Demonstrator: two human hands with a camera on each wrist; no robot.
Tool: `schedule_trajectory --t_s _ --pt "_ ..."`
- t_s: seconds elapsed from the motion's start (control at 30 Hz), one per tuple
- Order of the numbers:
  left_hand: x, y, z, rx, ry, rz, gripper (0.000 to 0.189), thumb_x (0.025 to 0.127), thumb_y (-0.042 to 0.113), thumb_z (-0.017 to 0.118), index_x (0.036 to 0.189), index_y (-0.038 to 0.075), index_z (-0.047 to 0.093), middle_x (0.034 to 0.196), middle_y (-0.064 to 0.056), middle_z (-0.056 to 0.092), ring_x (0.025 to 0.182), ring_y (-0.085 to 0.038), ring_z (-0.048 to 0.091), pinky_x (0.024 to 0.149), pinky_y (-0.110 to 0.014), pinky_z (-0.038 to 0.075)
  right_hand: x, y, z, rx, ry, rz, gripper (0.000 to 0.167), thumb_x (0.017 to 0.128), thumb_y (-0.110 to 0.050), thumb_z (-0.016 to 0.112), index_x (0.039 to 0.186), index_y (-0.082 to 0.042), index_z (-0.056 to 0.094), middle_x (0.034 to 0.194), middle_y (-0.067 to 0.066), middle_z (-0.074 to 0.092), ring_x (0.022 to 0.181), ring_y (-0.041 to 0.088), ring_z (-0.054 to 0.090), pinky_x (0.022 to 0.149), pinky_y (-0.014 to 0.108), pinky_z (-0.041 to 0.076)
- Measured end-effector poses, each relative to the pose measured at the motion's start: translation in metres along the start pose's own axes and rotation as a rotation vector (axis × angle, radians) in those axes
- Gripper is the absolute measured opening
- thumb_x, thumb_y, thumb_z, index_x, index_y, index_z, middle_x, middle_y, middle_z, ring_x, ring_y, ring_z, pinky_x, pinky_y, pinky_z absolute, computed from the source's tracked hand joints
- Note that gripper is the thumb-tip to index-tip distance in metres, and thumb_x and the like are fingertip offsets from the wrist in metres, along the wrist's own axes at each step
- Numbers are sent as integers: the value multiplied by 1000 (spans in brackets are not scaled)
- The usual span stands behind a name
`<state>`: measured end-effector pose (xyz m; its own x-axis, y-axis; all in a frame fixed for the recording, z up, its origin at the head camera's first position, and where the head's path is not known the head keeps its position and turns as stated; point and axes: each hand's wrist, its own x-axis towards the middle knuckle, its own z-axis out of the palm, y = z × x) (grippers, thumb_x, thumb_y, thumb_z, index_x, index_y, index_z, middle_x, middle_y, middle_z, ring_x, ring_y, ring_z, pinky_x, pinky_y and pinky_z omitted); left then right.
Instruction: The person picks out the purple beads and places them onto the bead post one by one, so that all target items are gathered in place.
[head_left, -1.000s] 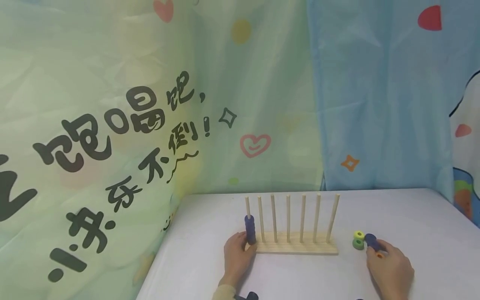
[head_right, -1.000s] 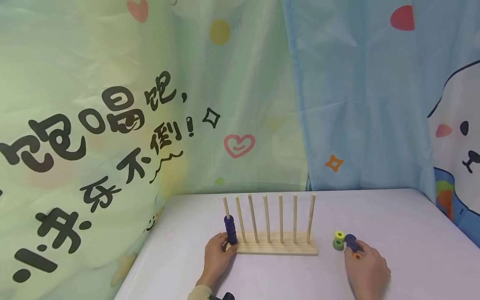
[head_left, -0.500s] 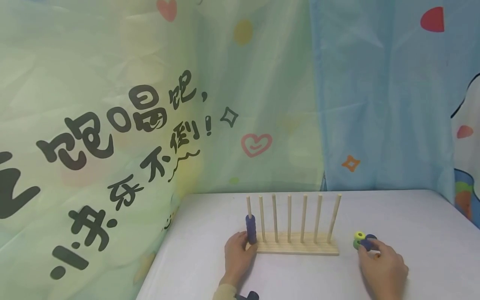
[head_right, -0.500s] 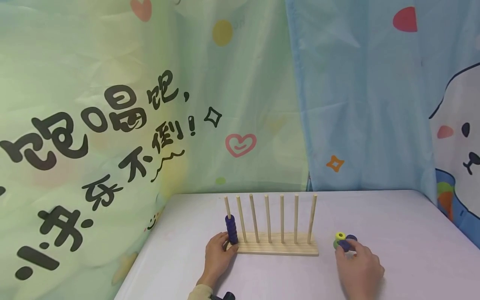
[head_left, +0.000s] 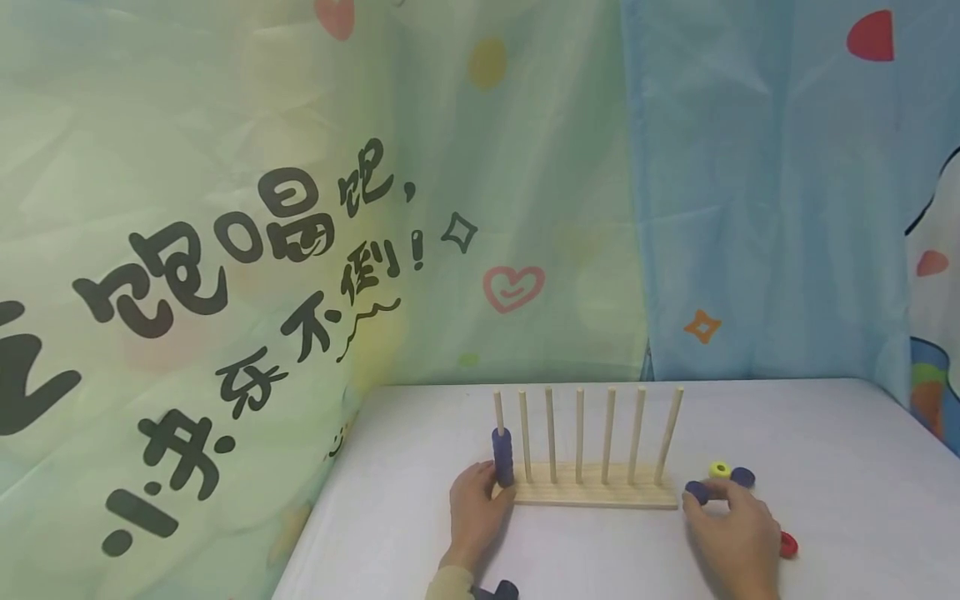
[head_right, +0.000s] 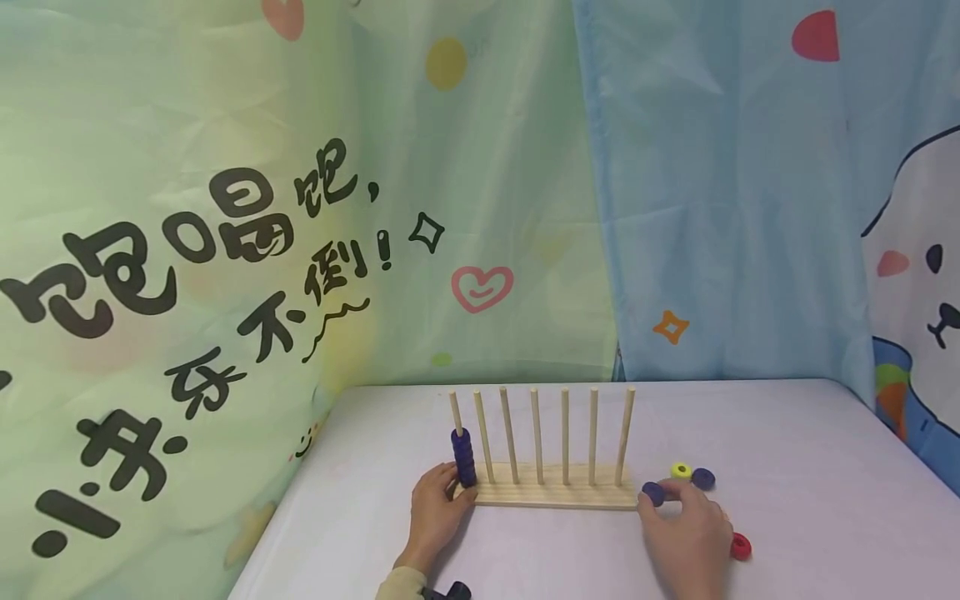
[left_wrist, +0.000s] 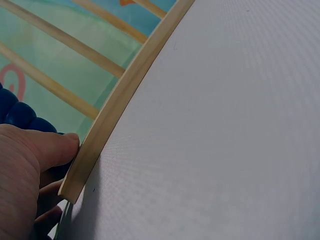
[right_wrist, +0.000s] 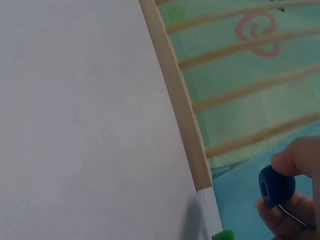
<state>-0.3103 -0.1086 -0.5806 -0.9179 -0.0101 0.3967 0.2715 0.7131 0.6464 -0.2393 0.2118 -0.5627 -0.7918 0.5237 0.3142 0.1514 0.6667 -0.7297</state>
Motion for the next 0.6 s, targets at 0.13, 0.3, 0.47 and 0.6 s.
schedule_trajectory --t_s 0.13,0.3,0.47,0.6 --pt "0 0 0 0 1 10 36 80 20 75 111 4 71 115 -8 69 117 -32 57 107 -53 36 -8 -11 5 40 -54 2 29 79 -22 77 101 -5 68 100 18 70 99 39 59 85 53 39" --pt "1 -2 0 -4 -2 3 34 80 19 75 111 6 72 115 -6 69 118 -29 57 108 -52 36 -19 -26 11 102 -149 -11 29 83 -24 76 105 -8 69 108 16 70 103 38 61 88 54 44" --pt "1 -2 0 1 -5 1 34 79 19 76 111 6 72 116 -6 69 118 -30 57 108 -52 36 -29 -34 20 120 -155 -97 29 79 -19 79 104 -7 69 109 15 71 104 38 64 90 53 49" --pt "0 -3 1 12 -7 4 35 79 19 76 111 6 72 116 -6 69 118 -30 57 108 -52 36 -36 -34 26 133 -163 -129 29 79 -19 80 102 -8 69 107 14 72 102 36 66 89 53 50"
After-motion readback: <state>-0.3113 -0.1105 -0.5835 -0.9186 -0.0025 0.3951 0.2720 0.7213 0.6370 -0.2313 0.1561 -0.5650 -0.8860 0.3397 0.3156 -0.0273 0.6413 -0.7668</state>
